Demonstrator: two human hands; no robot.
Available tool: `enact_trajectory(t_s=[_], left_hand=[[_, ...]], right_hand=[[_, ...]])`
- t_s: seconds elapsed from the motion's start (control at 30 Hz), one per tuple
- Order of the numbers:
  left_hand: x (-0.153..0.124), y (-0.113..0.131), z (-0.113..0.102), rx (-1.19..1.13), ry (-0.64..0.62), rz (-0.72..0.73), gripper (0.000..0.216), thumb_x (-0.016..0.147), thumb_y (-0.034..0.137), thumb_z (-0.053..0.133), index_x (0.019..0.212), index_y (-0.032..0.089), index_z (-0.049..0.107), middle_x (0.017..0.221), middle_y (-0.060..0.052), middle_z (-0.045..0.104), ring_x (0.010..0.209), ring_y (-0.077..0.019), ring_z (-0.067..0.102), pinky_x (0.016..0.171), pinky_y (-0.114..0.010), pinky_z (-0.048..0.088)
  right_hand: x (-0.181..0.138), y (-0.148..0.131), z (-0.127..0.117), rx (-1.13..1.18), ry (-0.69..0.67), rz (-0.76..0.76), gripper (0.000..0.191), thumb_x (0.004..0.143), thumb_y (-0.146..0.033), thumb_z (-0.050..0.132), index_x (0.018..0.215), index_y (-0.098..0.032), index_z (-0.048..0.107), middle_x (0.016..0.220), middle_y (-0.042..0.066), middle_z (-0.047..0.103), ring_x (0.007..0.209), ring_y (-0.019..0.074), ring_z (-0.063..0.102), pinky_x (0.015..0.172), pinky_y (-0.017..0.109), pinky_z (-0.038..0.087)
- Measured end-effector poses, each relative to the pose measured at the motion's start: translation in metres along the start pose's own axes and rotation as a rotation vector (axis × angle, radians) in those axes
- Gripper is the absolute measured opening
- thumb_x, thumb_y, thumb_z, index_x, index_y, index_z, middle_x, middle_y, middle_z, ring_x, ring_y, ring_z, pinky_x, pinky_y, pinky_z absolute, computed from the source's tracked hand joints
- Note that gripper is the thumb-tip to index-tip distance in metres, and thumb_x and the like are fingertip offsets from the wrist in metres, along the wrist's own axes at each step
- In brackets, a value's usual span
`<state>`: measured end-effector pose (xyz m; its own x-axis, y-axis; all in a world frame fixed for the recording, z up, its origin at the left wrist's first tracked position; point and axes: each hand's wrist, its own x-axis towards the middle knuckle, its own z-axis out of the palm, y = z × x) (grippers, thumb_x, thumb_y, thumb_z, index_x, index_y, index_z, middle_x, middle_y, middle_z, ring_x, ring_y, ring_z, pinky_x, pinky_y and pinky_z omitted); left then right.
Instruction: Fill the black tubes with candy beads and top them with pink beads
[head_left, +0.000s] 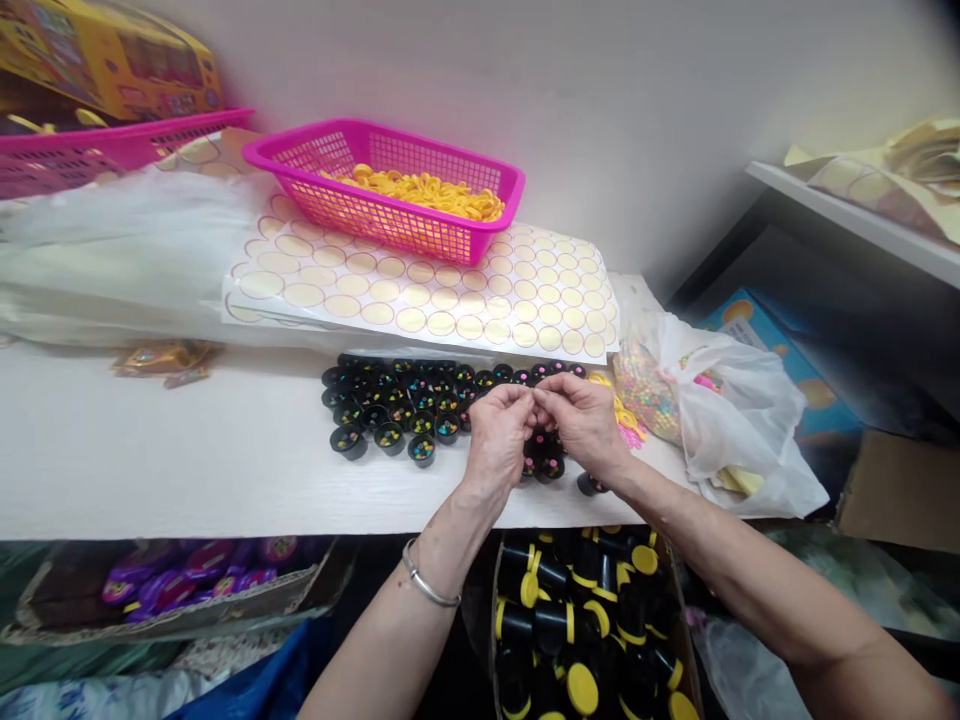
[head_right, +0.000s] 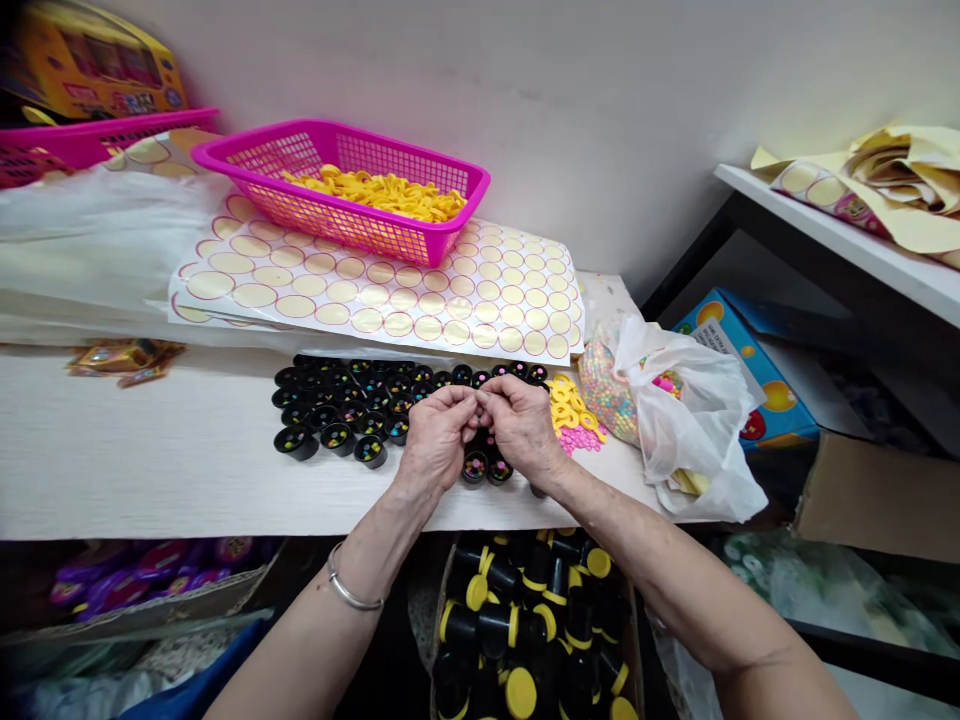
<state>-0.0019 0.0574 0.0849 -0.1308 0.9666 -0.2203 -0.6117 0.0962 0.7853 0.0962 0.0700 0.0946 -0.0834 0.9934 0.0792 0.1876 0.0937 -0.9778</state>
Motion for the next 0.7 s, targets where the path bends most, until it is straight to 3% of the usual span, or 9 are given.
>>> enact_trajectory(t_s=[0.27,0.53,0.7], left_hand=[[0.007,0.005,-0.010,-0.017,-0.052,-0.080,0.018,0.062,0.022,0.071,0.060,0.013,0.055,0.049,0.004,0.046,0.043,-0.0034,0.036,0.041,-0.019,0.019],[0.014,0.012,-0.017,-0.117,-0.074,-0.157,0.015,0.061,0.018,0.070,0.062,0.011,0.057,0.052,0.002,0.048,0.044,-0.0033,0.038,0.041,-0.018,0.022],[0.022,0.023,-0.024,-0.032,0.061,-0.008,0.017,0.059,0.023,0.069,0.067,0.011,0.062,0.062,-0.002,0.058,0.047,-0.0049,0.044,0.041,-0.019,0.025]], right_hand=[[0.007,0.006,0.005,-0.012,-0.035,-0.086,0.008,0.073,-0.027,0.063,0.072,-0.019,0.063,0.060,-0.002,0.059,0.052,0.0102,0.053,0.050,0.023,0.045],[0.019,0.013,0.006,-0.343,-0.112,-0.371,0.013,0.083,-0.025,0.052,0.075,-0.022,0.062,0.072,0.001,0.059,0.067,0.0139,0.056,0.064,0.027,0.046],[0.044,0.014,0.007,-0.483,-0.141,-0.374,0.013,0.081,-0.020,0.051,0.074,-0.021,0.062,0.070,0.000,0.057,0.067,0.0138,0.053,0.066,0.027,0.043]])
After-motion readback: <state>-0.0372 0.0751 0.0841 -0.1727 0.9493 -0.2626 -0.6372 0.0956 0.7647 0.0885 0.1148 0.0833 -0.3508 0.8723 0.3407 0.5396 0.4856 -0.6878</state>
